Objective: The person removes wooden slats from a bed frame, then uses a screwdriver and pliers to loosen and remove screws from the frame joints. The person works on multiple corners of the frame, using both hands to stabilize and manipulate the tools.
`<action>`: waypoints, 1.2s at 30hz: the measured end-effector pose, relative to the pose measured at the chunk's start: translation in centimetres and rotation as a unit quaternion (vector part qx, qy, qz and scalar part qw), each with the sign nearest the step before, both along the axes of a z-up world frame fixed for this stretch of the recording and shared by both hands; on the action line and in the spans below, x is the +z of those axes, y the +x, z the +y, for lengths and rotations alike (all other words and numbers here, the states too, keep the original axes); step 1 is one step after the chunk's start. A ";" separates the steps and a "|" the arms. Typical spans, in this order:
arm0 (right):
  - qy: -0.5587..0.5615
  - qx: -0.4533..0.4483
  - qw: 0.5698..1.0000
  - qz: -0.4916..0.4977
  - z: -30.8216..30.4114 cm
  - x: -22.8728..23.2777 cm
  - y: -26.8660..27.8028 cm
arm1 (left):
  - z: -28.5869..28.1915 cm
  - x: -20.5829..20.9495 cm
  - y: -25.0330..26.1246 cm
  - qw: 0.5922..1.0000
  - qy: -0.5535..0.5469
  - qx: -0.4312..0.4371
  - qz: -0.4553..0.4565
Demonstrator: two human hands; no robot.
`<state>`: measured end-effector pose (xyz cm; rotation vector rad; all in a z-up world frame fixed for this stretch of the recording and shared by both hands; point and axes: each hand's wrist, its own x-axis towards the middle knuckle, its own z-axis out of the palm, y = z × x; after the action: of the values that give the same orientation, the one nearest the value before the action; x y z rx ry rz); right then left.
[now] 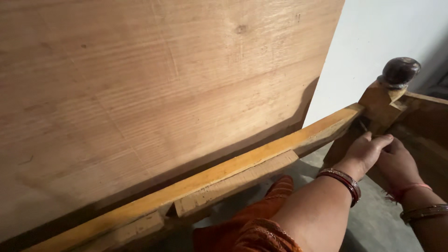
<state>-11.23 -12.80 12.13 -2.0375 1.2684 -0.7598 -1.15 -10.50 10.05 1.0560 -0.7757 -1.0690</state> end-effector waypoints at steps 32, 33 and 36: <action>0.047 -0.035 0.998 0.011 0.8 1.1 0.3 | -0.2 -2.0 0.5 0.996 0.079 0.046 0.003; 0.047 -0.036 0.998 0.011 0.9 1.2 0.2 | 0.0 -1.9 0.4 0.996 0.081 0.048 0.004; 0.054 -0.035 0.998 0.006 1.0 1.4 0.3 | 0.3 -1.4 0.5 0.996 0.080 0.043 0.018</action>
<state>-10.98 -11.80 13.48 -1.9233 1.3643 -0.6968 -0.70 -10.22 8.69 1.1910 -0.6177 -1.0876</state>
